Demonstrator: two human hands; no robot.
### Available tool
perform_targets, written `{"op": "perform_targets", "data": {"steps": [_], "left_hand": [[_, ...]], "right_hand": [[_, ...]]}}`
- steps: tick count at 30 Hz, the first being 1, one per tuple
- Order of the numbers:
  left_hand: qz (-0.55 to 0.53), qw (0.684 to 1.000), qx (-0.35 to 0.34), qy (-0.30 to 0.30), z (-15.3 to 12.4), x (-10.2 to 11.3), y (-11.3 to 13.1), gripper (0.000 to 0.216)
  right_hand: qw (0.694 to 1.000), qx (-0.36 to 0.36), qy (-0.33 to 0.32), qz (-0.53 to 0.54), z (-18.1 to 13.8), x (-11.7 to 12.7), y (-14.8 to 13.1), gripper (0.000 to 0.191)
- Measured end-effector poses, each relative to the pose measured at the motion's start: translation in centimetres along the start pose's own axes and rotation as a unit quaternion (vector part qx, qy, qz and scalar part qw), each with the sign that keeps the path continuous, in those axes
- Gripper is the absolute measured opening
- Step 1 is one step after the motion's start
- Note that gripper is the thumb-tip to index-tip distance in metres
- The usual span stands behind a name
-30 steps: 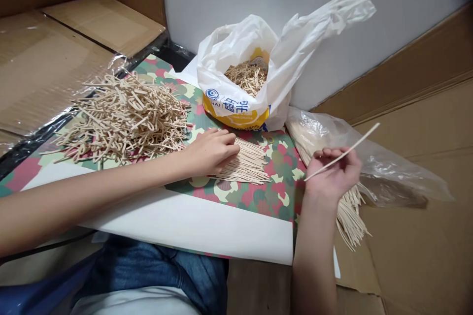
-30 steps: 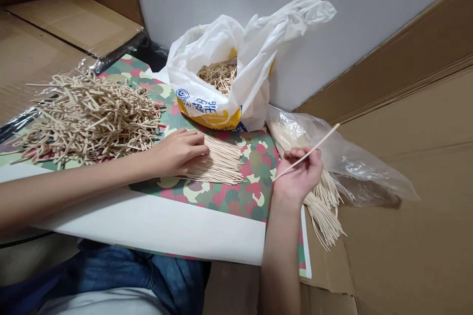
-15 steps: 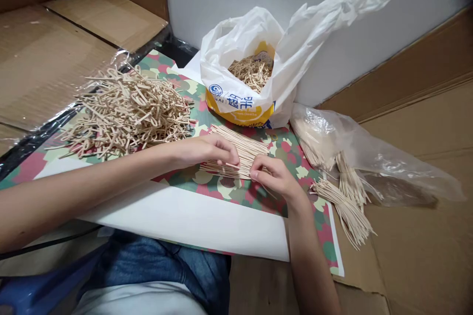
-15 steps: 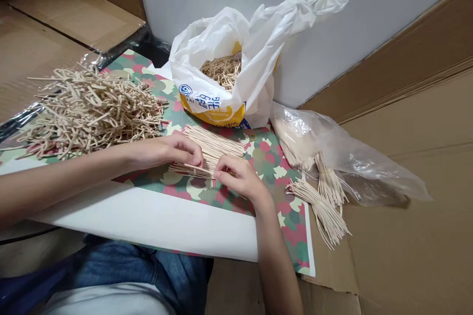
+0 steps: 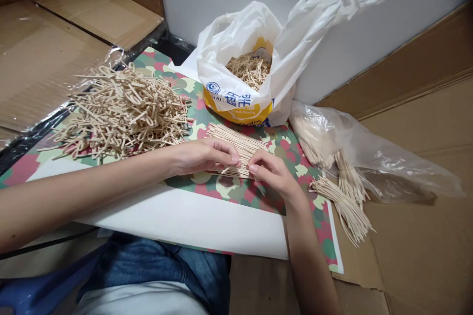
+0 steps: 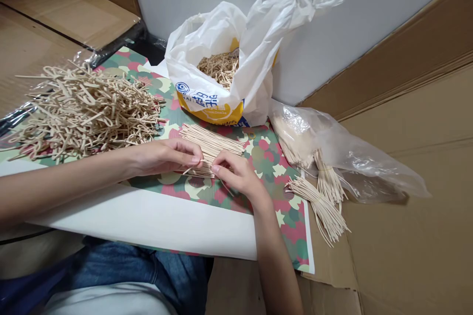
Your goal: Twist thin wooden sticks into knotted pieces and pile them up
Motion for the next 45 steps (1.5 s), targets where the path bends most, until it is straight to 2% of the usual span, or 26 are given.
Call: {"op": "perform_targets", "data": {"steps": [4, 9, 17, 23, 35, 40, 45], "left_hand": [[-0.002, 0.999, -0.051, 0.013, -0.2, -0.6, 0.0, 0.016], [0.005, 0.993, -0.119, 0.012, -0.3, -1.3, 0.0, 0.023], [-0.049, 0.992, -0.118, 0.017, -0.3, -1.6, 0.0, 0.017], [-0.035, 0.991, -0.126, 0.011, -0.3, -1.3, 0.1, 0.015], [-0.002, 0.991, -0.128, 0.029, -0.2, -1.0, 0.0, 0.021], [-0.023, 0.993, -0.111, 0.011, -0.3, -1.3, 0.0, 0.02], [-0.06, 0.994, -0.089, -0.036, -0.4, -1.5, -0.1, 0.014]], "right_hand": [[0.995, -0.014, 0.013, 0.099, 0.1, -0.7, 0.3, 0.011], [0.988, -0.016, 0.0, 0.152, 0.4, -1.9, 0.8, 0.012], [0.982, -0.011, -0.005, 0.19, 0.7, -2.8, 1.0, 0.011], [0.977, -0.002, 0.001, 0.211, 0.8, -3.6, 0.6, 0.01], [0.961, 0.019, 0.092, 0.261, 0.9, -4.3, 1.1, 0.013], [0.955, -0.011, 0.061, 0.289, 0.9, -4.4, 0.8, 0.011], [0.928, -0.037, -0.011, 0.372, 0.9, -4.7, 0.5, 0.01]]}}
Point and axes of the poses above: each hand's wrist, its own z-axis towards the middle knuckle, its own x-axis out of the back of the hand, y = z × x, the point moved 1 cm from there along z, towards the middle knuckle, and after that the axes turned 10 degrees about -x, right-handed, at the moved point
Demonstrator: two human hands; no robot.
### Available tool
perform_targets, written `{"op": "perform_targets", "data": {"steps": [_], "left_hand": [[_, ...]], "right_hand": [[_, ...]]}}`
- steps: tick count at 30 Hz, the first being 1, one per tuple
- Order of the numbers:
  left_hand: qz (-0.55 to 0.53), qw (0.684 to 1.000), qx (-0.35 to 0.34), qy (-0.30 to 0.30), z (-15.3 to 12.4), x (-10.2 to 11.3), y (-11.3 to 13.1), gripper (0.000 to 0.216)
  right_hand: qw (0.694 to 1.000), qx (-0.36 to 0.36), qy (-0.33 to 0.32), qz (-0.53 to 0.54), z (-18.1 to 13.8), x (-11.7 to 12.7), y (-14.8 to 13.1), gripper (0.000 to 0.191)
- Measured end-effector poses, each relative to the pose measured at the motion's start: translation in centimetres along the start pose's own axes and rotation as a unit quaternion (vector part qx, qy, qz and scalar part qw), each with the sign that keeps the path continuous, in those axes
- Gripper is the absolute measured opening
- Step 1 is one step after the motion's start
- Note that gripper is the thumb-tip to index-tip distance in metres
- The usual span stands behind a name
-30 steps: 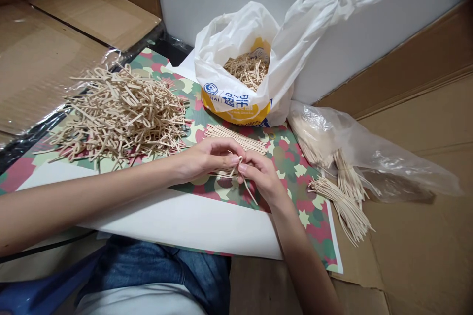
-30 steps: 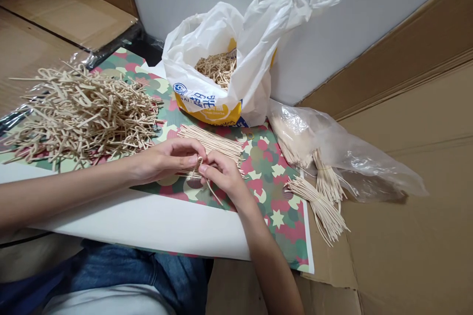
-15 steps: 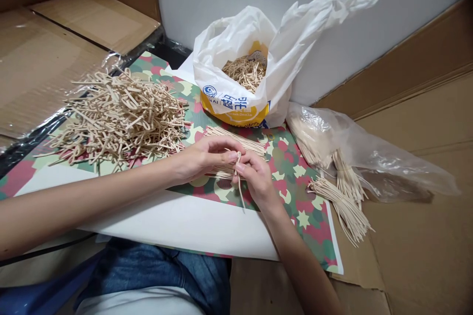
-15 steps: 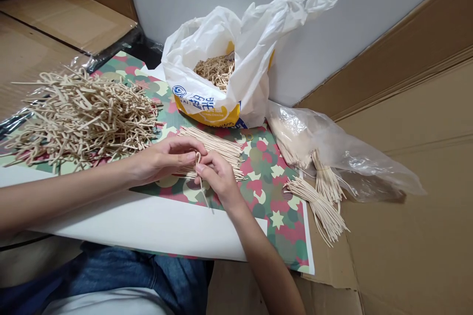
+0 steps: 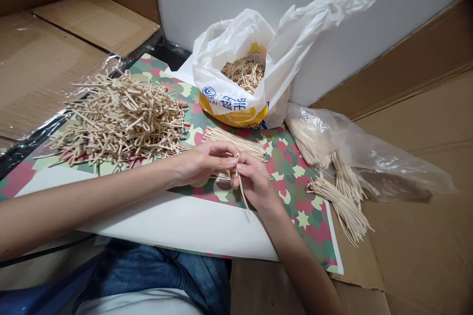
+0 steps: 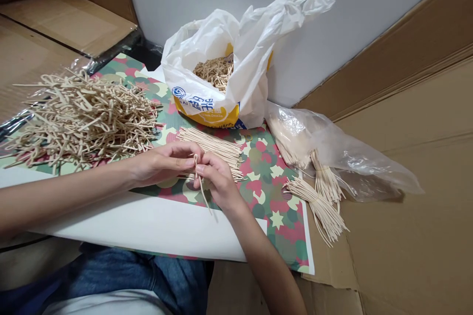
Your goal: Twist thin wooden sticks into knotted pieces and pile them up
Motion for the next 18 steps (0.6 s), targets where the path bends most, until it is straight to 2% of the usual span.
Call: {"op": "perform_targets", "data": {"steps": [5, 10, 13, 18], "left_hand": [[-0.006, 0.999, 0.002, -0.032, 0.1, 0.4, 0.4, 0.011], [-0.004, 0.998, -0.043, 0.049, 0.1, 1.2, 1.6, 0.014], [0.006, 0.997, -0.049, 0.067, 0.1, 1.7, 2.2, 0.013], [-0.011, 0.998, -0.02, 0.065, -0.1, 1.9, 2.6, 0.01]], "right_hand": [[0.997, -0.037, -0.057, 0.033, 0.2, 0.5, -0.2, 0.013], [0.98, -0.122, -0.145, 0.056, 0.2, 1.6, -0.3, 0.017], [0.977, -0.132, -0.147, 0.073, 0.3, 2.2, -0.4, 0.016], [0.982, -0.119, -0.11, 0.095, 0.4, 2.9, -0.9, 0.016]]}}
Point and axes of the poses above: each hand's wrist, its own z-axis towards the middle knuckle, its own x-axis out of the back of the hand, y = z × x, the point moved 1 cm from there along z, towards the middle knuckle, and after that the axes turned 10 degrees about -x, right-handed, at the moved point
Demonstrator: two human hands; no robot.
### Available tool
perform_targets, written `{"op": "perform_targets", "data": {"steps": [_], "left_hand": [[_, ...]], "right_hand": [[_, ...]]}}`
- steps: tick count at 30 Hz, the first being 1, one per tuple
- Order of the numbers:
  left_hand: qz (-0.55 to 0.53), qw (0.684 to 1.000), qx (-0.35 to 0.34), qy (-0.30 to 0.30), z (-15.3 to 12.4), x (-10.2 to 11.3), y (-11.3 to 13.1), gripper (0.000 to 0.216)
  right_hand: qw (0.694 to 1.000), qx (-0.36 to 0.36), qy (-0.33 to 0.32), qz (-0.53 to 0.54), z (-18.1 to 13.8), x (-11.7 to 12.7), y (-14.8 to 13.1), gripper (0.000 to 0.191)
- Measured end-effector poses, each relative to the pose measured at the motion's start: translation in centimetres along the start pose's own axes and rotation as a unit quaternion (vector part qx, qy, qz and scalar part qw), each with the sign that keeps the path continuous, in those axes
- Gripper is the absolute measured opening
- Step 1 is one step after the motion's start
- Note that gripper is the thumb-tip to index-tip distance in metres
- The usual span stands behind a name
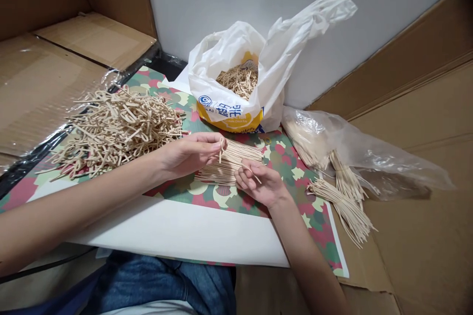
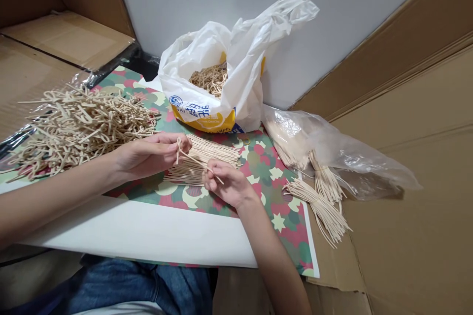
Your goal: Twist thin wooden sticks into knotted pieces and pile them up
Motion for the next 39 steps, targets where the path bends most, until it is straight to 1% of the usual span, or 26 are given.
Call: {"op": "perform_targets", "data": {"steps": [4, 6, 9, 13, 17, 22, 28, 34, 37, 39], "left_hand": [[-0.023, 0.997, 0.057, -0.047, -0.2, -0.5, -0.6, 0.011], [-0.035, 0.994, 0.07, -0.072, -0.2, -0.9, -1.2, 0.011], [-0.056, 0.992, 0.068, -0.089, -0.2, -1.1, -2.0, 0.009], [-0.096, 0.989, 0.066, -0.096, -0.2, -1.1, -2.5, 0.008], [-0.097, 0.989, 0.063, -0.097, -0.2, -1.0, -2.3, 0.008], [-0.066, 0.99, 0.045, -0.12, -0.2, -1.2, -2.0, 0.006], [-0.022, 0.993, 0.023, -0.118, -0.4, -1.8, -1.8, 0.006], [-0.012, 0.994, 0.017, -0.106, -0.4, -2.0, -2.0, 0.01], [0.007, 0.995, 0.025, -0.094, -0.3, -1.9, -2.1, 0.014], [0.051, 0.996, 0.04, -0.067, -0.3, -1.9, -2.0, 0.014]], "right_hand": [[0.998, 0.044, 0.038, 0.001, -0.1, -0.4, 0.0, 0.014], [0.996, 0.063, 0.064, -0.011, 0.0, -0.9, 0.2, 0.012], [0.992, 0.081, 0.098, -0.027, 0.2, -1.6, 0.7, 0.012], [0.987, 0.094, 0.132, -0.023, 0.4, -2.1, 1.1, 0.012], [0.984, 0.101, 0.14, -0.044, 0.5, -2.0, 1.3, 0.013], [0.982, 0.099, 0.141, -0.076, 0.4, -2.1, 1.5, 0.013], [0.984, 0.095, 0.129, -0.083, 0.4, -2.4, 1.7, 0.016], [0.983, 0.09, 0.147, -0.069, 0.8, -2.6, 2.2, 0.014], [0.977, 0.103, 0.172, -0.074, 0.7, -2.7, 2.2, 0.014], [0.963, 0.13, 0.205, -0.119, 0.3, -2.8, 2.0, 0.013]]}}
Point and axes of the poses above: each hand's wrist, its own z-axis towards the middle knuckle, its own x-axis out of the back of the hand, y = z × x, the point moved 1 cm from there along z, towards the middle knuckle, and after that the axes turned 10 degrees about -x, right-handed, at the moved point
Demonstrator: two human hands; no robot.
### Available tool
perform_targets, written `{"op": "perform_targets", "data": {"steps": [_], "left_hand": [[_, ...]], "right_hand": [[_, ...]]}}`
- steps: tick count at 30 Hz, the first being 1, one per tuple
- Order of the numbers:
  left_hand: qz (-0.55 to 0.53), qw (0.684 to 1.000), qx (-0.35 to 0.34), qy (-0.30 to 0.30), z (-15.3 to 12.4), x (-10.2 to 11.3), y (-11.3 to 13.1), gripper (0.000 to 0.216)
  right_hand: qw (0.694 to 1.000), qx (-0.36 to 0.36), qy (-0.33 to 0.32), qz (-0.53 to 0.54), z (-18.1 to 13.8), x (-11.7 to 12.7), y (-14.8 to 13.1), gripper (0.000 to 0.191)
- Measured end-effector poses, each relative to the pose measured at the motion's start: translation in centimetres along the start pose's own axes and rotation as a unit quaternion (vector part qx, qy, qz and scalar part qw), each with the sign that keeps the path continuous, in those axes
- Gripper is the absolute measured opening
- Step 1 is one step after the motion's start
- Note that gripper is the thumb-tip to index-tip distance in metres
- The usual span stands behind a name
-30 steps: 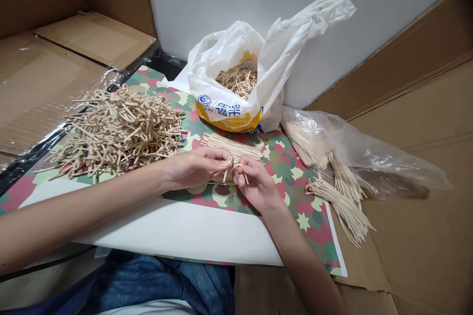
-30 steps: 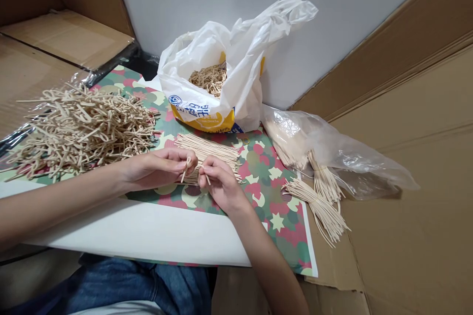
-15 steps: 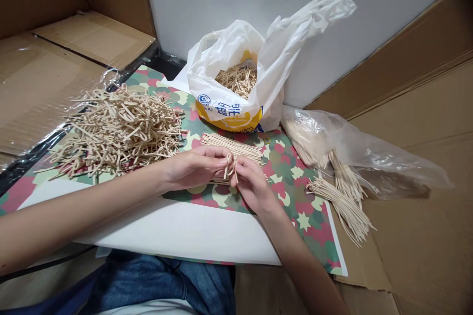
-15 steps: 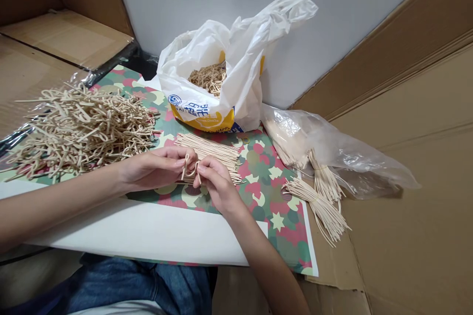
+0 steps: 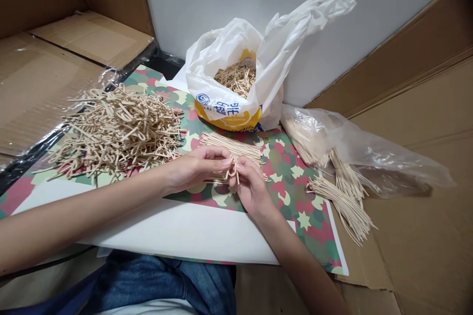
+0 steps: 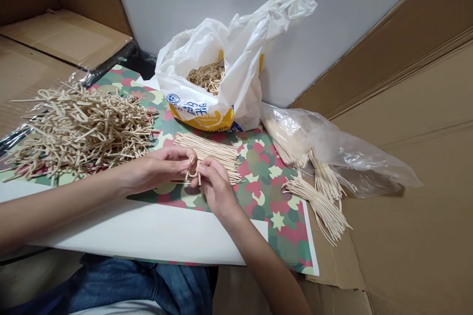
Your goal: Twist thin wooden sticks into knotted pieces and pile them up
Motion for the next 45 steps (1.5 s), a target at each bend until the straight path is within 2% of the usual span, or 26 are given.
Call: {"op": "perform_targets", "data": {"steps": [2, 3, 5, 7, 8, 10, 14, 16, 21, 25, 27, 32, 35, 37, 40, 43, 45], "left_hand": [[0.064, 0.997, 0.019, 0.037, 0.0, 0.1, 0.0, 0.016], [0.103, 0.993, 0.022, 0.05, 0.1, 0.1, 0.1, 0.017], [0.19, 0.98, 0.016, 0.062, 0.2, 0.3, 0.0, 0.02], [0.282, 0.958, 0.005, 0.059, 0.2, 0.3, -0.1, 0.022], [0.322, 0.945, 0.002, 0.056, 0.2, 0.4, -0.1, 0.023], [0.395, 0.917, 0.0, 0.046, 0.1, 0.4, 0.0, 0.023], [0.498, 0.867, -0.003, 0.022, -0.2, 0.2, 0.4, 0.02], [0.516, 0.857, -0.003, 0.016, -0.3, 0.1, 0.6, 0.02], [0.501, 0.865, 0.01, -0.008, -0.3, 0.4, 1.0, 0.022], [0.493, 0.87, 0.023, -0.001, -0.3, 0.7, 0.7, 0.024], [0.52, 0.854, 0.018, 0.015, -0.3, 0.8, 0.5, 0.023], [0.615, 0.788, -0.024, 0.026, -0.5, 0.5, 0.5, 0.018], [0.651, 0.757, -0.052, 0.019, -0.7, 0.5, 0.6, 0.017], [0.656, 0.751, -0.067, 0.009, -0.9, 0.4, 0.7, 0.017], [0.629, 0.775, -0.063, -0.004, -1.0, 0.3, 1.0, 0.017], [0.543, 0.839, -0.032, -0.014, -0.9, 0.1, 1.3, 0.021], [0.466, 0.885, -0.011, -0.013, -0.7, 0.1, 1.3, 0.022]], "right_hand": [[0.989, 0.076, 0.05, -0.119, -0.4, 0.3, -0.4, 0.011], [0.968, 0.13, 0.076, -0.201, -0.7, 0.5, -0.7, 0.01], [0.894, 0.239, 0.106, -0.363, -1.0, 0.7, -1.1, 0.009], [0.817, 0.318, 0.103, -0.469, -1.1, 0.7, -1.3, 0.01], [0.792, 0.338, 0.094, -0.5, -1.1, 0.7, -1.3, 0.011], [0.767, 0.341, 0.083, -0.537, -1.0, 0.7, -1.3, 0.012], [0.771, 0.293, 0.072, -0.561, -0.7, 0.8, -1.4, 0.013], [0.78, 0.273, 0.065, -0.559, -0.7, 0.8, -1.5, 0.013], [0.795, 0.256, 0.053, -0.548, -0.6, 0.8, -1.6, 0.013], [0.784, 0.27, 0.051, -0.556, -0.6, 0.8, -1.5, 0.014], [0.77, 0.282, 0.054, -0.57, -0.6, 0.6, -1.5, 0.014], [0.741, 0.3, 0.058, -0.598, -0.6, 0.3, -1.2, 0.015], [0.754, 0.274, 0.056, -0.594, -0.5, 0.4, -1.2, 0.014], [0.773, 0.243, 0.059, -0.583, -0.4, 0.6, -1.3, 0.014], [0.802, 0.195, 0.059, -0.562, -0.3, 1.1, -1.6, 0.015], [0.82, 0.174, 0.036, -0.543, -0.4, 1.4, -1.9, 0.012], [0.821, 0.183, 0.027, -0.54, -0.6, 1.4, -2.0, 0.01]]}}
Point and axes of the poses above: each hand's wrist, its own z-axis towards the middle knuckle, its own x-axis out of the back of the hand, y = z × x, the point moved 1 cm from there along z, towards the middle knuckle, and after that the axes turned 10 degrees about -x, right-handed, at the moved point
